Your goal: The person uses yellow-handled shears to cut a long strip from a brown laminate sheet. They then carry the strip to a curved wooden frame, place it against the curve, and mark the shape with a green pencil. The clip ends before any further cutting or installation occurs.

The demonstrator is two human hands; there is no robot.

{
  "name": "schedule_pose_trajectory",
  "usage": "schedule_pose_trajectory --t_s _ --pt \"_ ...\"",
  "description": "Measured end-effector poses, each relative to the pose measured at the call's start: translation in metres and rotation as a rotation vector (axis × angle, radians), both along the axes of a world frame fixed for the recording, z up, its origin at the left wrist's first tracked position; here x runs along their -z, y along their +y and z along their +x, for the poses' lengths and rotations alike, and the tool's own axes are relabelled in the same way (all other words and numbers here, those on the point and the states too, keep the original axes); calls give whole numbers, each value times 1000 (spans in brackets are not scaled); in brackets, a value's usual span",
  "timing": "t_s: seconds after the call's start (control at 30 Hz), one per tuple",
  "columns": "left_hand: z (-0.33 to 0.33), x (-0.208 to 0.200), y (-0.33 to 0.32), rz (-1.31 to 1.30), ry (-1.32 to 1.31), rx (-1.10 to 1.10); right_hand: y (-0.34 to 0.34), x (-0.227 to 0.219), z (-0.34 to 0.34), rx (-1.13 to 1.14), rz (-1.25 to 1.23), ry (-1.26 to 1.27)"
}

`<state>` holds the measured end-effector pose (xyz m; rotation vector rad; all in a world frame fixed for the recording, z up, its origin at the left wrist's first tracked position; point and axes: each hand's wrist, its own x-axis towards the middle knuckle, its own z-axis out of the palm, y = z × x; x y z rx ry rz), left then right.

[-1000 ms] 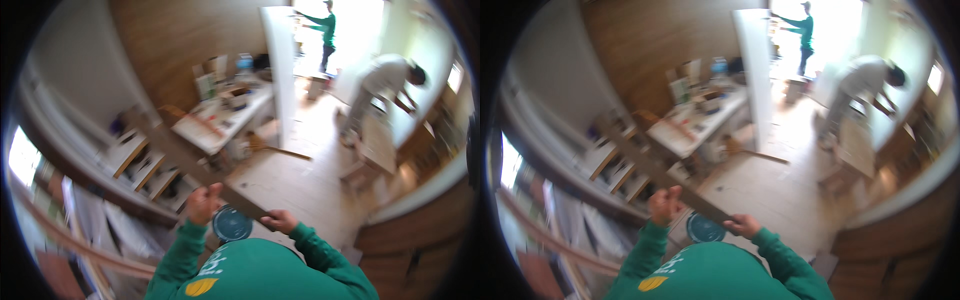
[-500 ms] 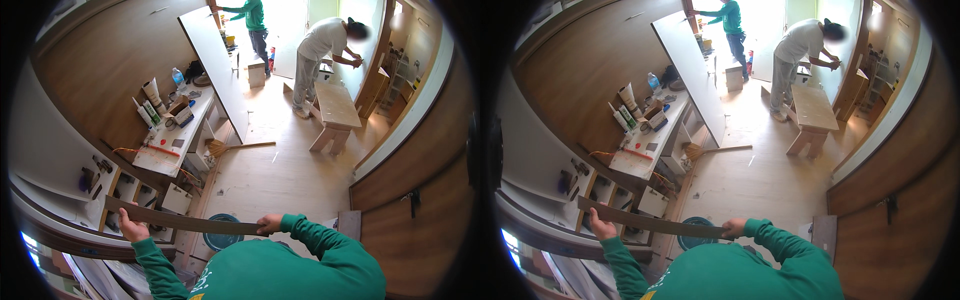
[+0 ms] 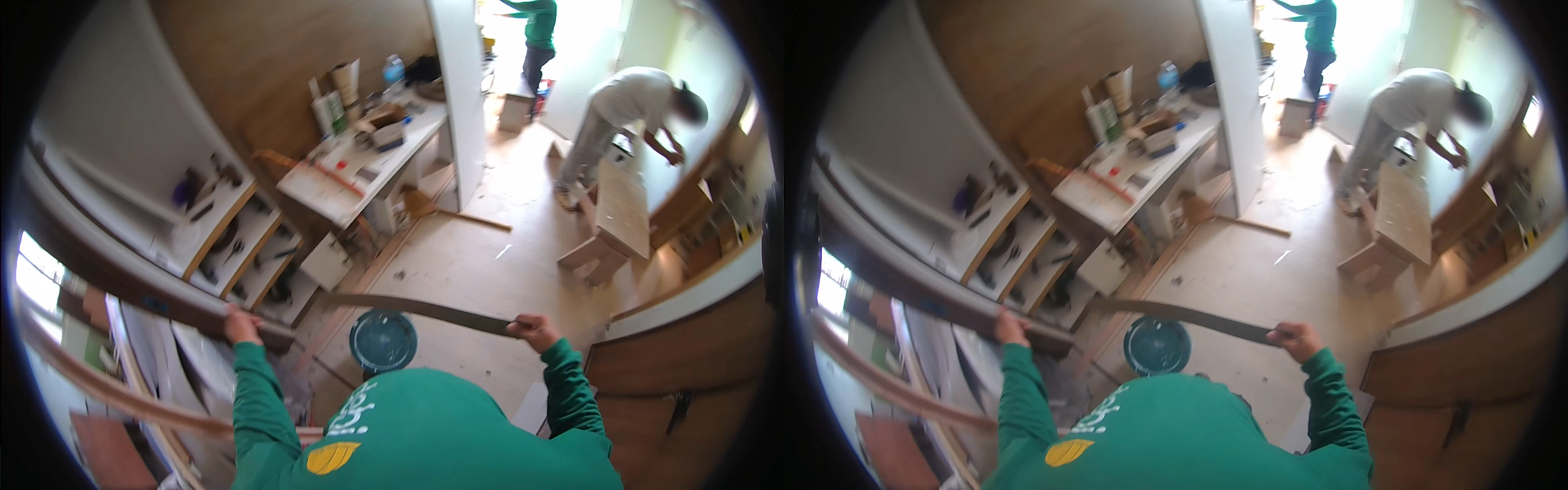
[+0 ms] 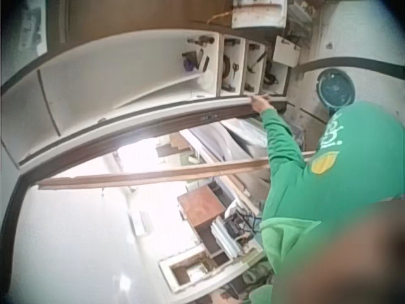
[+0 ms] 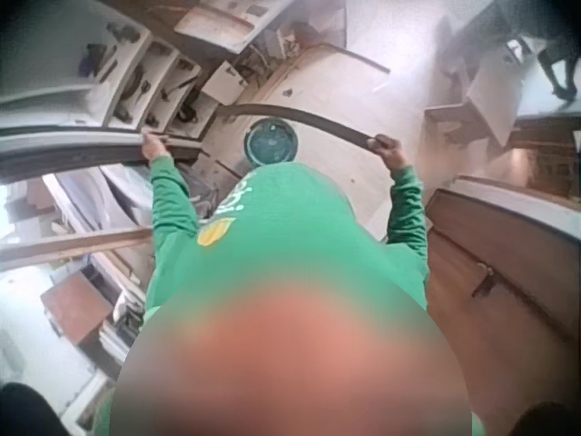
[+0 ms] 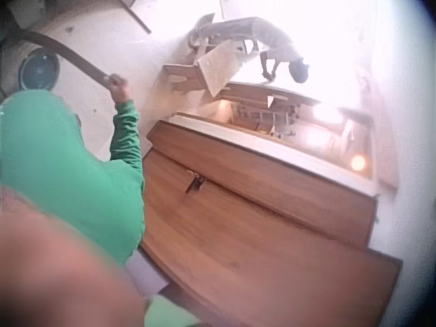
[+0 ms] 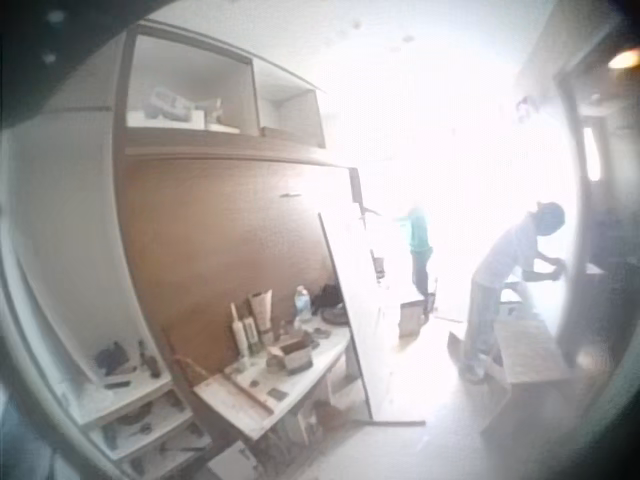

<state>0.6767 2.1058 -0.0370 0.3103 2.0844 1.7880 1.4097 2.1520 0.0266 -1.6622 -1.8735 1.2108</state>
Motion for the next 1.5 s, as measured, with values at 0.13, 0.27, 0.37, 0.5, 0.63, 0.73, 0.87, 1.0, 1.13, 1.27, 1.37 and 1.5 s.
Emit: schedule_pose_trajectory --t_s 0.13,0.27,0.37,0.5,0.63,0.73,0.87,1.0,1.13,1.27,1.37,1.5 --pt "106 133 -102 -770 796 1113 17 -26 6 14 177 99" --pt "184 197 -192 -726 -193 1458 33 -47 2 79 79 159" --pt "176 186 -224 -809 -331 1496 43 -59 -6 105 44 252" --pt "169 165 -243 -798 -416 1463 56 -81 -14 27 126 263" --pt "198 167 -228 -632 -347 1447 51 -104 -19 49 173 301" --pt "212 146 -187 -448 -351 1372 43 -116 -22 55 95 549" --pt "212 64 -100 -262 -786 939 42 -118 -26 -75 98 724" --pt "228 -29 -13 114 -386 1028 47 -108 -23 -120 60 911" --pt "260 -103 25 454 -488 981 51 -92 -13 -36 -26 989" --pt "266 -140 32 573 -519 951 55 -80 -4 -3 -52 1006" --pt "264 -143 30 565 -496 852 53 -75 0 72 -46 945" --pt "253 -135 27 556 -446 749 55 -73 1 94 3 803"
